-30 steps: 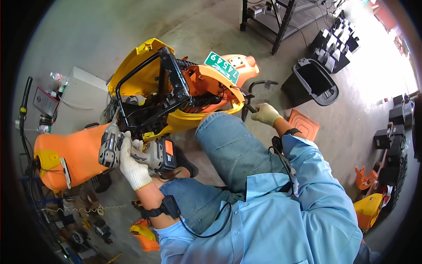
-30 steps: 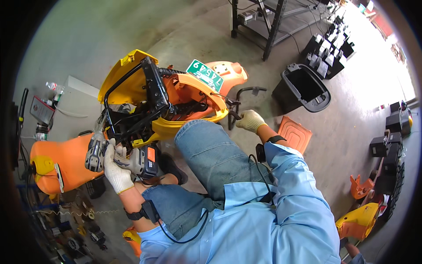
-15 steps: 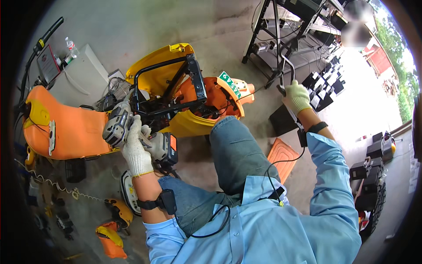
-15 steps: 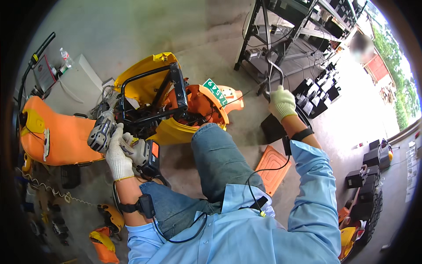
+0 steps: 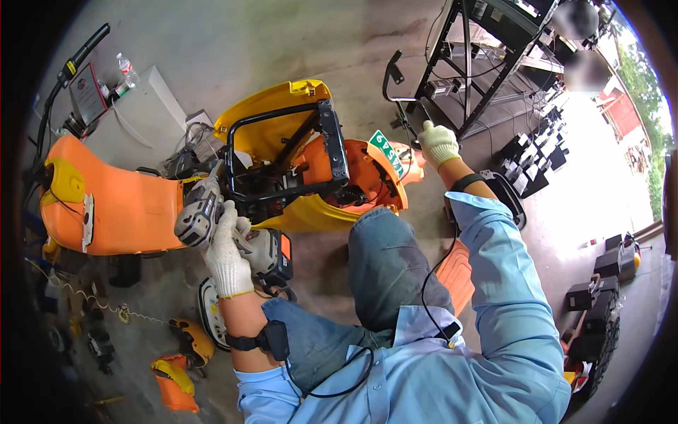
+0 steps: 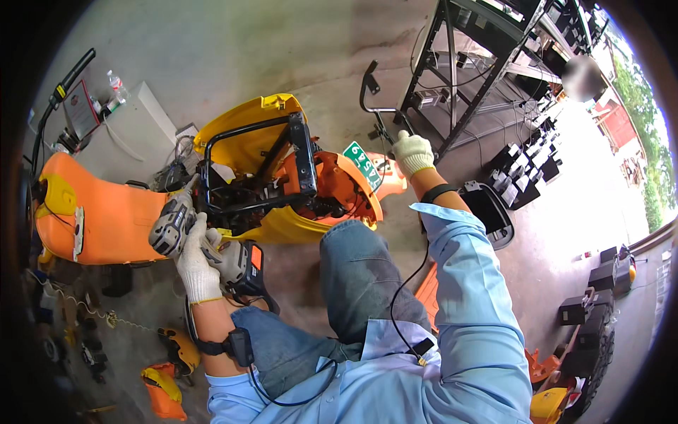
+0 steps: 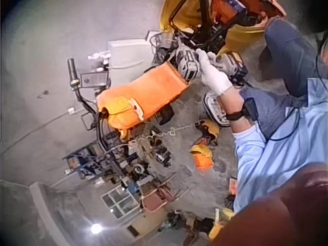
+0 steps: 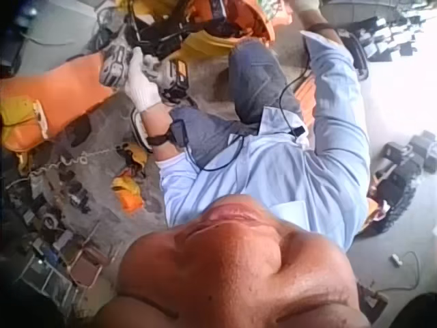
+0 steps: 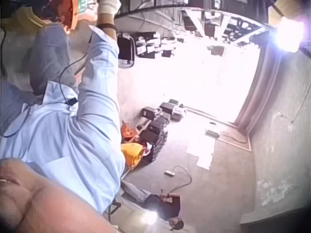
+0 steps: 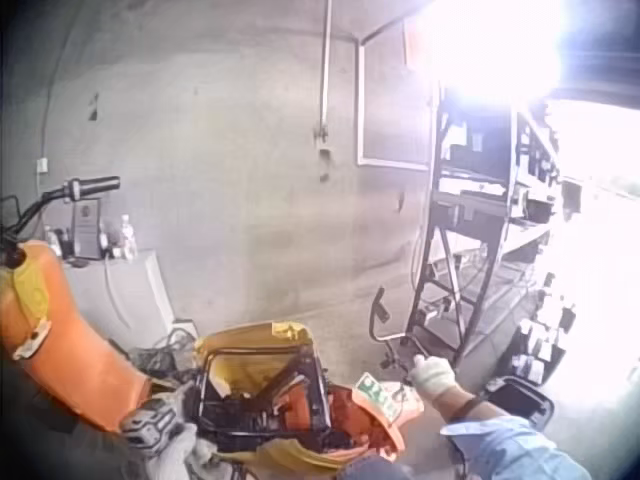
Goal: Disassemble the body panels and internal components of a small motorcycle using power tools.
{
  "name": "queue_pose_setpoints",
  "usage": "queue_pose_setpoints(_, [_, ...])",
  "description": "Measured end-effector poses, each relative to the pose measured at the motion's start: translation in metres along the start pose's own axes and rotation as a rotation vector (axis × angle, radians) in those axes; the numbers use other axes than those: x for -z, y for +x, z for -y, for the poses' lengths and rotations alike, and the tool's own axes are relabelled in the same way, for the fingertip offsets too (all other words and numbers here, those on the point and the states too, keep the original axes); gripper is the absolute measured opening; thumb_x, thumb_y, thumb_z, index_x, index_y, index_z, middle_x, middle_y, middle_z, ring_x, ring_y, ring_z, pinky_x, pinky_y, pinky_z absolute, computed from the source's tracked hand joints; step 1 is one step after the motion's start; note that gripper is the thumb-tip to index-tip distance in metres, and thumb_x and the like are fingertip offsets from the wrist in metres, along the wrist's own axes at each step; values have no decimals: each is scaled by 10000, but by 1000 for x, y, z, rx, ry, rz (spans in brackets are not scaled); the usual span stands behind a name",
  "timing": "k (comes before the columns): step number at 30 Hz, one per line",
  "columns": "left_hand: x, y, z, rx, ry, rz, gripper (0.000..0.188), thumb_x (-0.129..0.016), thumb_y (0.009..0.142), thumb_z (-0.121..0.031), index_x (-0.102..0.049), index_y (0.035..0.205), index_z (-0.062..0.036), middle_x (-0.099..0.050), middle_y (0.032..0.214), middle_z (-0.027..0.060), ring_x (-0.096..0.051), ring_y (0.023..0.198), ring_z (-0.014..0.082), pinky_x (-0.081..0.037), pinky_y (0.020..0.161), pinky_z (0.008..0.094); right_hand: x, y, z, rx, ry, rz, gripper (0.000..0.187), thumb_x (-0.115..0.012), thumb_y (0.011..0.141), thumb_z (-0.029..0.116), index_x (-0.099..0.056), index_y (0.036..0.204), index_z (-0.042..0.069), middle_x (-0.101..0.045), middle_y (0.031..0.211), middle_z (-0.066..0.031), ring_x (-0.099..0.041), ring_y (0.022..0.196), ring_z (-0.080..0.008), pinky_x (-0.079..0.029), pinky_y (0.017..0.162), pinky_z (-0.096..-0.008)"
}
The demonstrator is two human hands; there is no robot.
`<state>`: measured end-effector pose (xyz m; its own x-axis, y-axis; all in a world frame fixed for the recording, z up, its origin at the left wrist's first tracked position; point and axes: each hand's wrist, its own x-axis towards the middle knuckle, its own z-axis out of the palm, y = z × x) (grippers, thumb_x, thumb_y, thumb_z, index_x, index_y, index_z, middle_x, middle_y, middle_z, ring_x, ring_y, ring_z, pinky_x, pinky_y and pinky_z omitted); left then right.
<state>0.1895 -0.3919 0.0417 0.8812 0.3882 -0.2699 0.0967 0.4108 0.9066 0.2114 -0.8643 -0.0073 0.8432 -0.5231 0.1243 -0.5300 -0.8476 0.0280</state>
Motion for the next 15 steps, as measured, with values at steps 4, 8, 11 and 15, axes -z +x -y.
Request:
queue_pose_setpoints(4, [2,11,2,19,36,12,305,-825,783,-69,-694,1058,-80,-690,876,27,-606,586,123,-513,550,268,-26,12,3,69,-10,-10,197,-540,917,220,-639,1012,79,-688,930,-221,-684,900,-423,-552,780,-501])
queue_pose_setpoints(8, [-5,8,1,2,21,64,268,-759,847,-91,-701,1106,-57,-719,1022,52,-630,686,121,-543,612,282,-51,33,-12,213,-191,-70,173,-581,896,224,-654,953,78,-683,948,-186,-681,904,-370,-550,779,-459])
queue_pose_setpoints(11, [-2,17,6,-8,12,107,320,-717,871,-79,-659,1185,-54,-711,1098,69,-633,721,128,-562,650,299,-62,46,-13,189,-93,-134,166,-576,892,210,-646,958,75,-664,907,-187,-668,912,-361,-544,767,-456])
queue_pose_setpoints(15, [-8,19,5,-10,-1,142,358,-698,875,-52,-624,1225,-49,-704,1136,102,-631,689,139,-582,659,317,-75,56,-14,267,-89,-209,149,-556,894,189,-637,948,77,-657,910,-190,-662,889,-377,-535,769,-469])
